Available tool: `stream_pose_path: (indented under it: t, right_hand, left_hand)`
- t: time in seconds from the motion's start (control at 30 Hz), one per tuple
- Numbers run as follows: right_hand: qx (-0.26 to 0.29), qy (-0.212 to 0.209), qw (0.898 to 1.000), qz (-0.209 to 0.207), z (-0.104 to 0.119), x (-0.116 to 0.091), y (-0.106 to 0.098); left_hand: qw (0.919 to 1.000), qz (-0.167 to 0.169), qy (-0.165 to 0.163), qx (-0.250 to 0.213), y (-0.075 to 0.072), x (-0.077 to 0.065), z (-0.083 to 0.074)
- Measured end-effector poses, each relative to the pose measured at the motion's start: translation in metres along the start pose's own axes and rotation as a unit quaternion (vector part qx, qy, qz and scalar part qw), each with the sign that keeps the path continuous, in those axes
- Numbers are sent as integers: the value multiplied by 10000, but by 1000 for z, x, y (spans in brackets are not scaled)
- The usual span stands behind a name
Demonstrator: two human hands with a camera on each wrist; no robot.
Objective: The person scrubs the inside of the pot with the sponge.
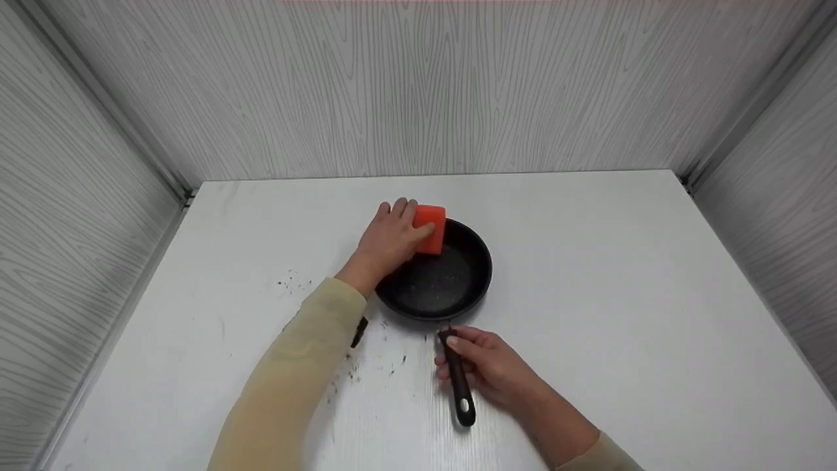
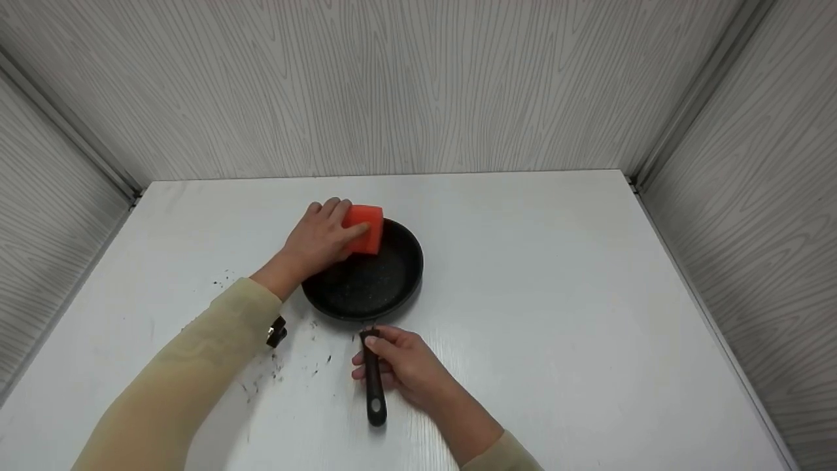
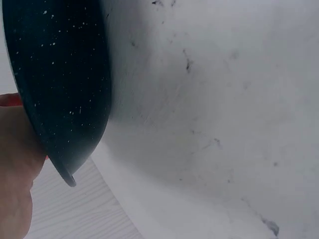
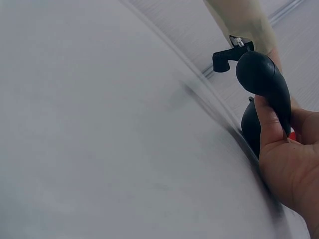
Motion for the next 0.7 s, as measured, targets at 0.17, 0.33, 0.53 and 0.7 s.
stream_pose_path:
  t: [0.17,0.33,0.53,0.7]
  right_hand:
    - [-53,-9,10000,69,1,0,1]
    - [-30,24,10000,11,3,1,0]
    - [-68,13,10000,31,3,3,1]
    - [-48,10,10000,54,3,4,1]
  left_hand:
    - [9996,217,-50,170,-2,-1,3]
    - [9990,299,-70,320,-5,-2,6]
    - [9979,411,-96,495,-6,-5,11]
    - [9971,618,-133,423,-6,-7,15]
Point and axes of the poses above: each hand's wrist, its own x-axis towards the middle knuckle, its own y-axis out of the palm, z = x × y, the point moved 7 cm from there along x, towards the middle knuckle, and after that the axes turned 2 degrees about -z, right-handed, at the moved point
